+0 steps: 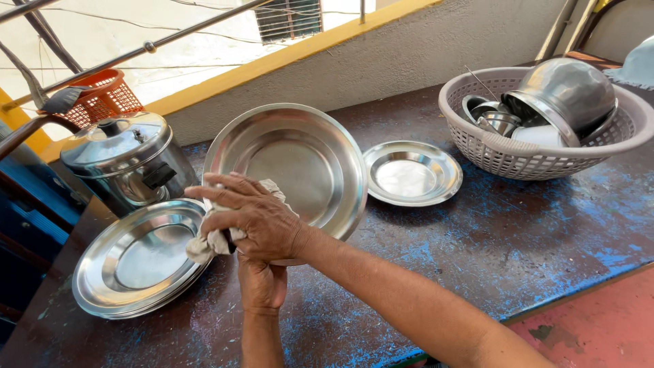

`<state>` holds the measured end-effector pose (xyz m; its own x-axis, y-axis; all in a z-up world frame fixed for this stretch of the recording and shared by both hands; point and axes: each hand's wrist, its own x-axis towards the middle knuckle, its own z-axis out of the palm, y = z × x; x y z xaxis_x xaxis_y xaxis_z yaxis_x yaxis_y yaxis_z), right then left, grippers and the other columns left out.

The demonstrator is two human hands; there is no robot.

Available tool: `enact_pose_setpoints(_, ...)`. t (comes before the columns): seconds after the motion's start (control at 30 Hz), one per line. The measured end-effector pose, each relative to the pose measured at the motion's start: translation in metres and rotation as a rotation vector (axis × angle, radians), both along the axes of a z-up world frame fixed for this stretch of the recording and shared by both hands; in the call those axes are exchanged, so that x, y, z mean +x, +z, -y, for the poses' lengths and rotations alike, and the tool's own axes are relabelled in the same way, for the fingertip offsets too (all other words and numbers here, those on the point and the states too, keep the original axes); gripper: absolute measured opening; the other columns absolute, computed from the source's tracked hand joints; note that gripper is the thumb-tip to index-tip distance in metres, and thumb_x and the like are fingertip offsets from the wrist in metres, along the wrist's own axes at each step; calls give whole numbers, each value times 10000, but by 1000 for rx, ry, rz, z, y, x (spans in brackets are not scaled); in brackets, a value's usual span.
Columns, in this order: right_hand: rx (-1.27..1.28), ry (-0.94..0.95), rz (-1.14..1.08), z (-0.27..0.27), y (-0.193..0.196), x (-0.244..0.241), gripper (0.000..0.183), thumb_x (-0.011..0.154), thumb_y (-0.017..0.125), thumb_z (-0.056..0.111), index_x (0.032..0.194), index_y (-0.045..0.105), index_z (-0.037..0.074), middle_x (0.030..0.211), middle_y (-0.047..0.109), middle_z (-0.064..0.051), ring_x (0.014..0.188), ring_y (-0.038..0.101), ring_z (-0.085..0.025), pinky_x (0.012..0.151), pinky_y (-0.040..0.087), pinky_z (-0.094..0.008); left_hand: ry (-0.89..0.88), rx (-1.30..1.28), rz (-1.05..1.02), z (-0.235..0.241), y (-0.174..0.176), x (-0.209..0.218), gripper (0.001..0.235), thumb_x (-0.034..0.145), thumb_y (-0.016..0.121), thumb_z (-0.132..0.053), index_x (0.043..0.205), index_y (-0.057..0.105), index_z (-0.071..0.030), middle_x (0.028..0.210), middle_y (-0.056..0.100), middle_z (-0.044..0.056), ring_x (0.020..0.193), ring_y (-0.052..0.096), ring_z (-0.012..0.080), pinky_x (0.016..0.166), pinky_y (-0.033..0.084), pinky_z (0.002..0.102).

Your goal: The person wipes a stainless steel plate with a cloth, drying both the inner surface and the rim. They then place the plate into a plastic basket containing other kitchenware. The person repeats this process with a second plate, wiping it thoroughly before stacking it in the basket.

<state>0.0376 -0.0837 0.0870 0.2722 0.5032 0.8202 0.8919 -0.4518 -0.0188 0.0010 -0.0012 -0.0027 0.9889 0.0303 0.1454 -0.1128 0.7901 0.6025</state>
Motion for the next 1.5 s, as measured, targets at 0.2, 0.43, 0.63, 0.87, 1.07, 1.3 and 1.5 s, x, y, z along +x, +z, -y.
enact_pose_setpoints(0.2, 492, -598, 91, 48, 31, 73, 305, 830, 756, 133, 1123, 758, 216, 1298, 578, -85, 1166, 521, -278, 985, 439, -431, -23, 163, 147, 2, -38, 16, 621, 767, 609, 201, 1325, 441, -14, 1141, 644, 121, 1017, 641, 243, 934, 547, 391)
enact_pose_setpoints(0.43, 306, 26, -137, 19, -31, 17, 487, 801, 637, -12, 1196, 756, 246, 1295, 685, -62, 1259, 629, -292, 1128, 495, -432, 12, 149, -70, -3, -18, 2, 594, 697, 567, 142, 1253, 480, -47, 1099, 691, 64, 939, 700, 201, 825, 569, 368)
enact_pose_setpoints(0.63, 665, -505, -119, 51, 7, 88, 427, 824, 657, -1, 1182, 748, 213, 1339, 616, -88, 1236, 551, -289, 1041, 511, -414, 4, 404, 161, 23, -28, 3, 538, 764, 626, 197, 1286, 569, 79, 1024, 669, 129, 865, 606, 225, 775, 507, 355)
enact_pose_setpoints(0.87, 227, 19, 12, 29, -29, 32, 442, 728, 690, 23, 1124, 780, 198, 1302, 632, -59, 1217, 594, -240, 1084, 495, -441, -7, 187, -94, 14, -20, -4, 580, 660, 552, 168, 1199, 489, -39, 976, 674, 69, 853, 678, 190, 771, 573, 346)
enact_pose_setpoints(1.07, 712, -346, -141, 61, 10, 68, 351, 798, 661, -25, 1084, 753, 156, 1217, 603, -56, 1155, 584, -254, 1031, 491, -398, 10, 367, 8, 37, -50, 13, 478, 710, 588, 170, 1169, 545, 44, 946, 649, 140, 801, 604, 228, 706, 512, 354)
enact_pose_setpoints(1.3, 508, -98, -244, 34, -20, 59, 335, 831, 716, 49, 1149, 729, 152, 1283, 605, -69, 1275, 562, -284, 1114, 464, -382, 101, 258, -84, 20, -39, 12, 567, 626, 567, 174, 1143, 576, -58, 989, 661, 66, 864, 652, 187, 792, 538, 330)
enact_pose_setpoints(1.5, 490, -185, -347, 39, -3, 69, 355, 859, 619, -4, 1160, 726, 151, 1418, 640, -19, 1250, 604, -295, 1138, 425, -441, 106, 302, -7, 33, -20, 5, 563, 674, 583, 149, 1206, 599, -31, 1028, 674, 78, 874, 641, 192, 800, 526, 363)
